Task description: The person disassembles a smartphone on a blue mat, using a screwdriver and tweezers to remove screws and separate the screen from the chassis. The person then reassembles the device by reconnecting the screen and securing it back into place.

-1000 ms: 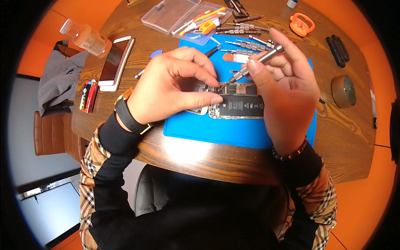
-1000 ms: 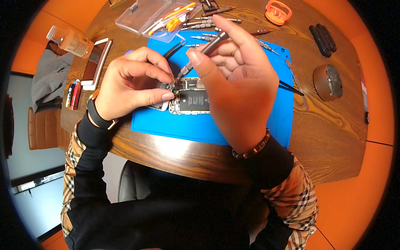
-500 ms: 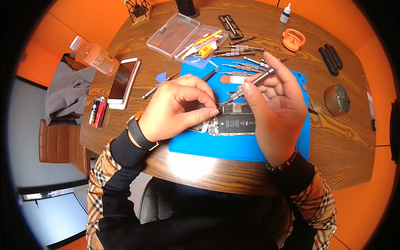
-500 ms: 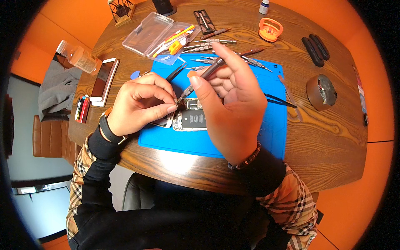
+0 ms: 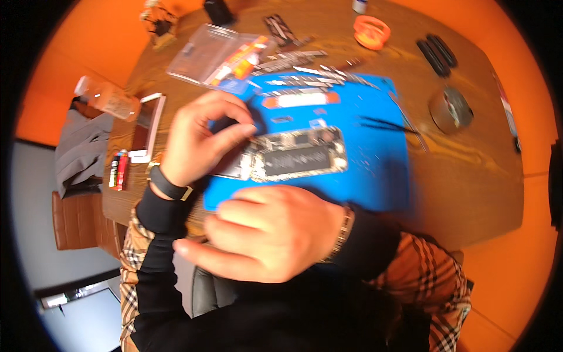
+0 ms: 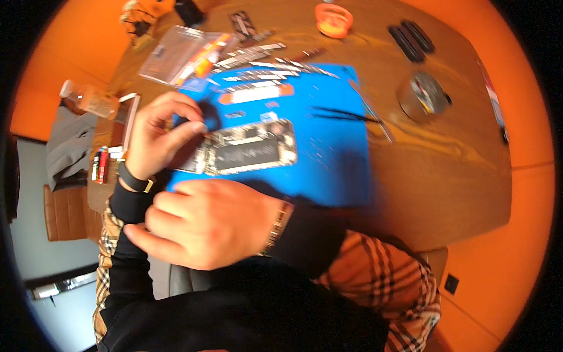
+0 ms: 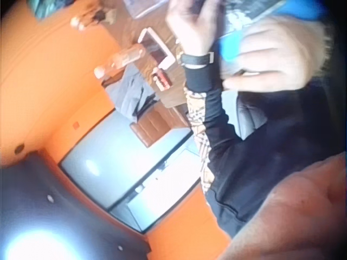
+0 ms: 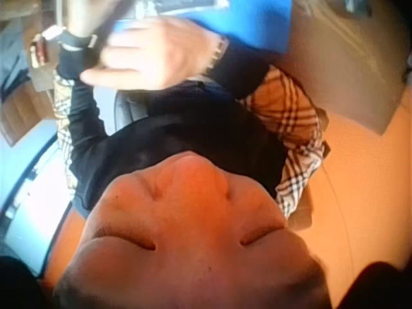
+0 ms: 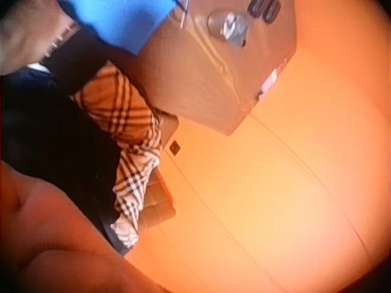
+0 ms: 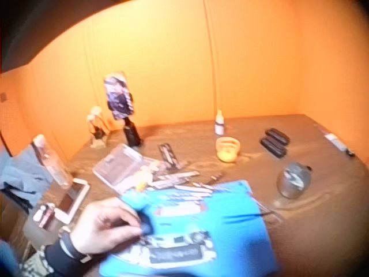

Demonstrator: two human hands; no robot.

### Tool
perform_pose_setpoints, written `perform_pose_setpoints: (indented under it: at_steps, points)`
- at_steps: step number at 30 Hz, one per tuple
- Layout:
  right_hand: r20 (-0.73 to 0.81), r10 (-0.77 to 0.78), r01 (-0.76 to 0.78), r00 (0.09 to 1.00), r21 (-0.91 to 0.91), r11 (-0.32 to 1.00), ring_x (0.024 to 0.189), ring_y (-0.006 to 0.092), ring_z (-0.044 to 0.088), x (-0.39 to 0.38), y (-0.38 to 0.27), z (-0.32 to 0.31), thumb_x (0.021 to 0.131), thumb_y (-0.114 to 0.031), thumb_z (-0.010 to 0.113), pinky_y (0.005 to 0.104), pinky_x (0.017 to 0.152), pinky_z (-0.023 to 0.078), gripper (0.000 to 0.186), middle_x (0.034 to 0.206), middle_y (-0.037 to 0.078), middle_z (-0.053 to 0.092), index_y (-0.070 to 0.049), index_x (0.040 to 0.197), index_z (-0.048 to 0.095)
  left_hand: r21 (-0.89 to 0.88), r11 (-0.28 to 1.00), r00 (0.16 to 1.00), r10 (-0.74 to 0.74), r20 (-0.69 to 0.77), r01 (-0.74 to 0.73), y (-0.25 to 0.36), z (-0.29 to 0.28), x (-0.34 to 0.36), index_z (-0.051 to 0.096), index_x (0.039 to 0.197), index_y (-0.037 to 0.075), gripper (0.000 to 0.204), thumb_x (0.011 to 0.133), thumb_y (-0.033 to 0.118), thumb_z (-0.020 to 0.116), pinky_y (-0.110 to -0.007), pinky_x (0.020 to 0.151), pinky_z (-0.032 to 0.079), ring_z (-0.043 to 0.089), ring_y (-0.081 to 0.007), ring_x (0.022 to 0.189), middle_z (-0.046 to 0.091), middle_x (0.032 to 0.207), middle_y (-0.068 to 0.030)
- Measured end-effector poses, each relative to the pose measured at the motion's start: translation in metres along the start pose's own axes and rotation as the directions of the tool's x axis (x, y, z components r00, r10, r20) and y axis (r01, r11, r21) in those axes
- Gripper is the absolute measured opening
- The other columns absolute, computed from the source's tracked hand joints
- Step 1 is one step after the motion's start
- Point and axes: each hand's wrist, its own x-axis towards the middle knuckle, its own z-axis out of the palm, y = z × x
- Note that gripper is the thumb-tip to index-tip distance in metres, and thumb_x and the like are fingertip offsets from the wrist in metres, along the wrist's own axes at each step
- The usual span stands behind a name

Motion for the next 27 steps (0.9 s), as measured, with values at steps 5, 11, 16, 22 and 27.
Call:
perform_pose_setpoints:
  at_steps: [5,11,16,22,27]
  points:
    - [-0.142,-0.073,0.072,0.987,-0.012,0.997,0.077,0.0173,0.061,0.004,-0.003,0.032,0.091,-0.02,0.069,0.0308,0.061,0.048,0.035,0.085,0.001,0.062,-0.002,0.121,0.073,0.081,0.996,0.998,0.034,0.048,-0.038,0.008,0.012,0.003,0.078,0.094,0.001,0.009,0.089,0.005,0.084,-0.036,0.089,0.055,0.07,-0.0236,0.097,0.074,0.101,-0.0093]
    - [-0.241,-0.098,0.09,0.965,-0.044,0.995,0.075,0.0186,0.064,0.015,-0.001,0.051,0.09,-0.023,0.071,0.0326,0.059,0.05,0.029,0.083,0.0,0.064,-0.003,0.112,0.075,0.123,0.981,0.985,0.14,0.097,-0.152,0.018,0.042,0.012,0.078,0.097,0.003,0.012,0.087,0.004,0.085,-0.038,0.081,0.057,0.07,-0.0257,0.095,0.074,0.1,-0.0075]
    - [-0.338,-0.098,0.079,0.936,-0.069,0.994,0.074,0.0192,0.064,0.013,0.0,0.044,0.088,-0.025,0.072,0.0344,0.056,0.048,0.031,0.081,0.001,0.064,-0.004,0.111,0.075,0.159,0.966,0.978,0.196,0.075,-0.205,0.03,0.071,0.029,0.078,0.095,0.004,0.012,0.086,0.006,0.085,-0.04,0.082,0.057,0.07,-0.0305,0.093,0.074,0.099,-0.0094]
    - [-0.408,-0.105,0.077,0.907,-0.085,0.993,0.073,0.0203,0.064,0.016,-0.005,0.032,0.089,-0.025,0.072,0.0351,0.057,0.051,0.029,0.08,0.002,0.065,-0.004,0.109,0.075,0.196,0.962,0.981,0.18,0.072,-0.191,0.036,0.095,0.044,0.081,0.093,0.005,0.011,0.084,0.008,0.086,-0.041,0.08,0.056,0.071,-0.03,0.093,0.074,0.098,-0.0084]
    - [-0.386,-0.129,0.098,0.913,-0.1,0.99,0.075,0.0207,0.066,0.014,-0.003,0.029,0.089,-0.025,0.071,0.0356,0.059,0.053,0.029,0.081,0.002,0.066,-0.004,0.108,0.075,0.231,0.959,0.983,0.143,0.112,-0.165,0.033,0.102,0.043,0.083,0.094,0.007,0.011,0.084,0.009,0.086,-0.041,0.082,0.057,0.072,-0.0298,0.093,0.075,0.098,-0.0073]
